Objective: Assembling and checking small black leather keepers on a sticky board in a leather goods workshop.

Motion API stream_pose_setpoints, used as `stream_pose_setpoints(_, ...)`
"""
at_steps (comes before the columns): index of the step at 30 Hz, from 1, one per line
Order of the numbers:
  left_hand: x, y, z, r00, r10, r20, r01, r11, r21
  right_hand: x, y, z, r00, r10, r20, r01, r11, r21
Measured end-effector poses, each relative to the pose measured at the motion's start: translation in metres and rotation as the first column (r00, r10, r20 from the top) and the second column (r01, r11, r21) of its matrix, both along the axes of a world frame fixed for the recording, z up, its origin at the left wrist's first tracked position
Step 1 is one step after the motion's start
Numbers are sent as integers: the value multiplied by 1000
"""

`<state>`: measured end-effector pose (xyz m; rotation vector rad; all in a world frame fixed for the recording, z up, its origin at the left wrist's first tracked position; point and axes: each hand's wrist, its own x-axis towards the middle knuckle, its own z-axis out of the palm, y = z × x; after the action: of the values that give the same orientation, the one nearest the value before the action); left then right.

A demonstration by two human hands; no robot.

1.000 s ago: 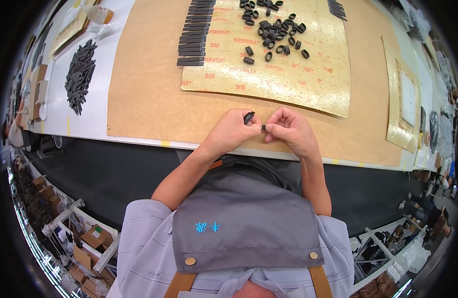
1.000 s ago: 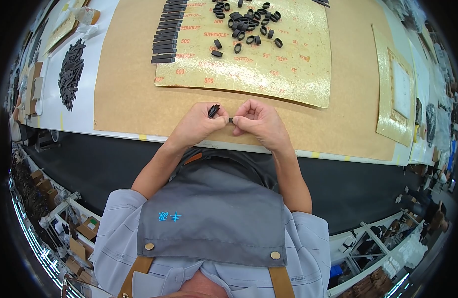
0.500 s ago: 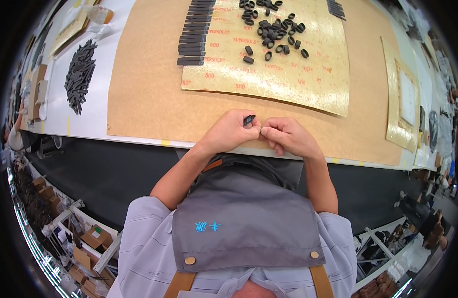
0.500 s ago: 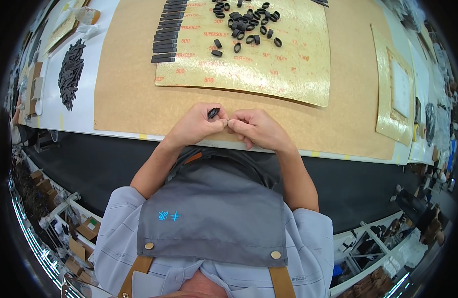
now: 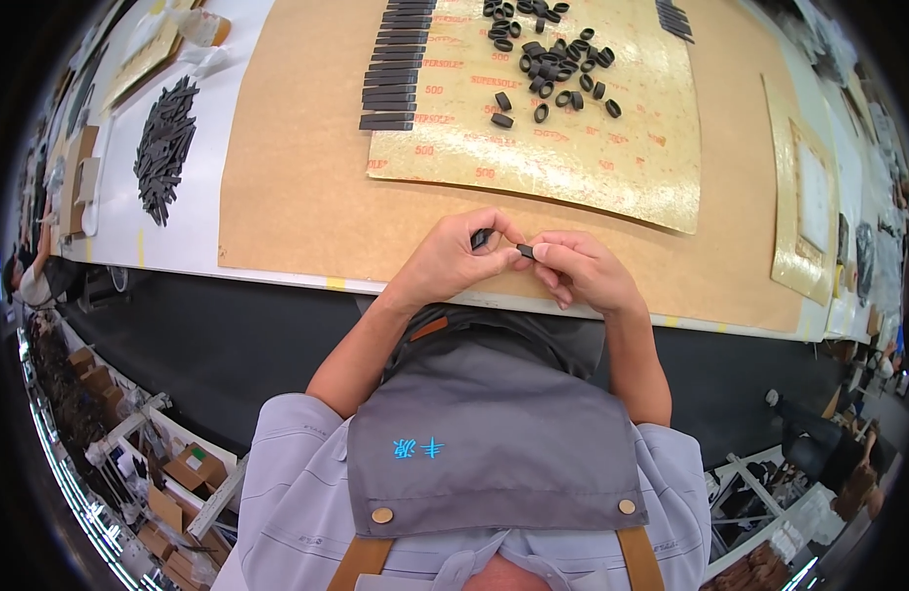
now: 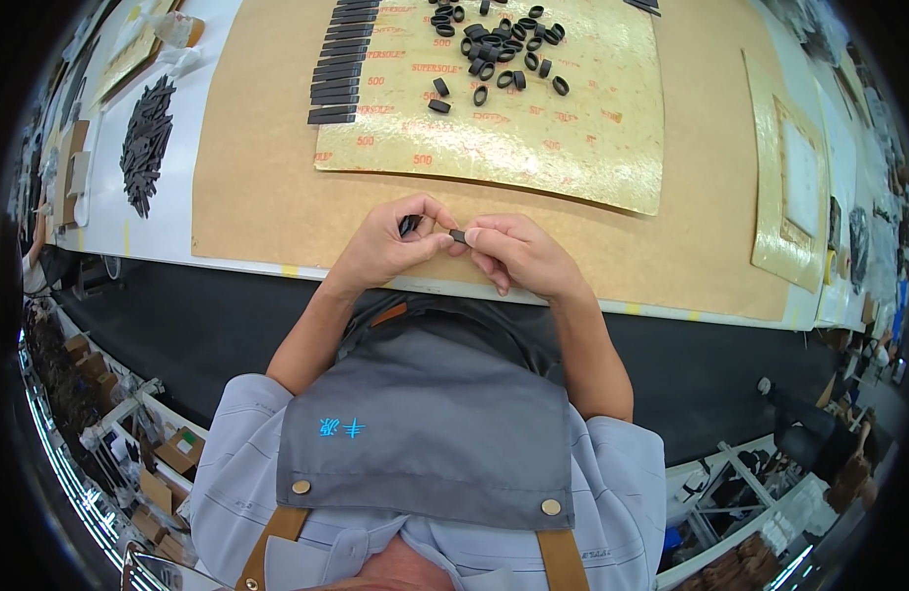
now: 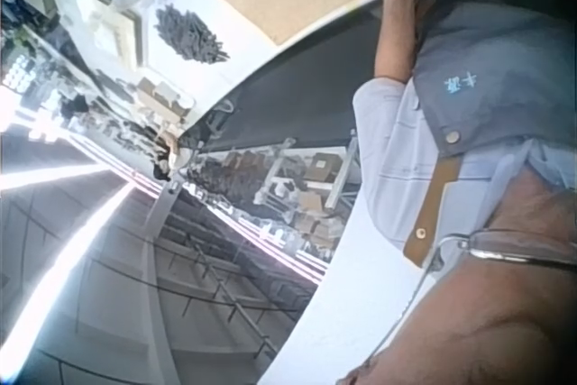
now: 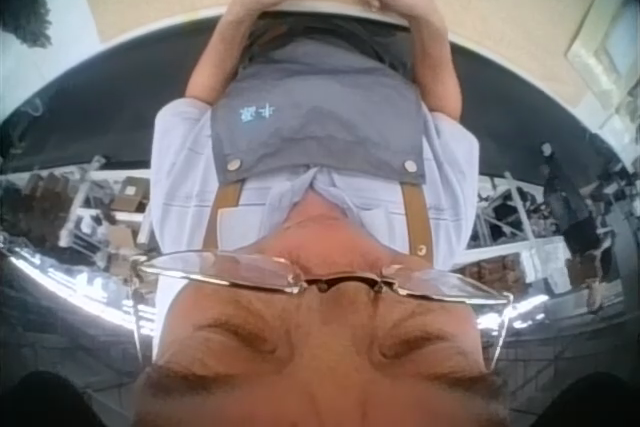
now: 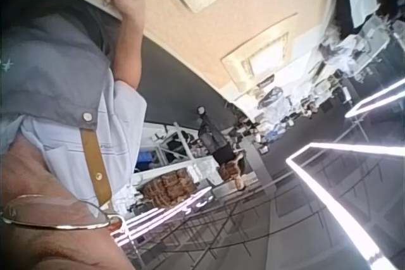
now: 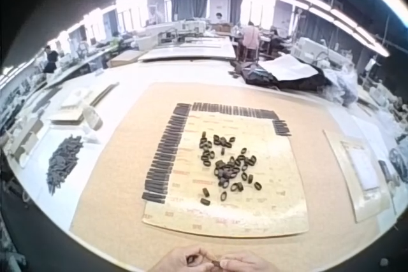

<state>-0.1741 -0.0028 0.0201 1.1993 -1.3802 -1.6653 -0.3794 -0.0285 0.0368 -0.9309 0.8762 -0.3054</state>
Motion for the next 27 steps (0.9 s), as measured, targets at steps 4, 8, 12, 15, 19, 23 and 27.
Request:
stream_pose_setpoints(4, 1, -5, 7, 1000, 18, 3, -18, 1000, -7, 7, -2, 6, 1000, -19, -12, 19, 1000, -24)
stream_pose_setpoints(8, 7, -1, 14, 995, 27, 95, -19, 996, -85, 15, 7, 6, 994, -44, -104, 22, 979, -204)
stream_pose_setpoints(12, 3, 3, 1, 995, -63, 82, 75, 984, -160, 9, 14, 1, 997, -24, -79, 12, 989, -147)
stream_pose_setpoints(15, 5, 6, 7, 992, -129, -17, 126, 984, -128, 7, 19, 3, 999, -11, -53, 2, 987, -162)
stream_pose_setpoints(19, 8, 7, 2, 956, -18, -294, 44, 996, 82, 18, 12, 6, 963, -258, -77, 197, 869, -453)
stream_pose_setpoints(23, 2, 6, -4, 765, 162, -623, -17, 973, 232, 35, -48, 45, 840, -486, -242, 166, 654, -738)
stream_pose_setpoints(27, -1, 5, 12, 730, 289, -620, -321, 945, 64, 32, -45, 41, 814, -506, -285, -75, 394, -916)
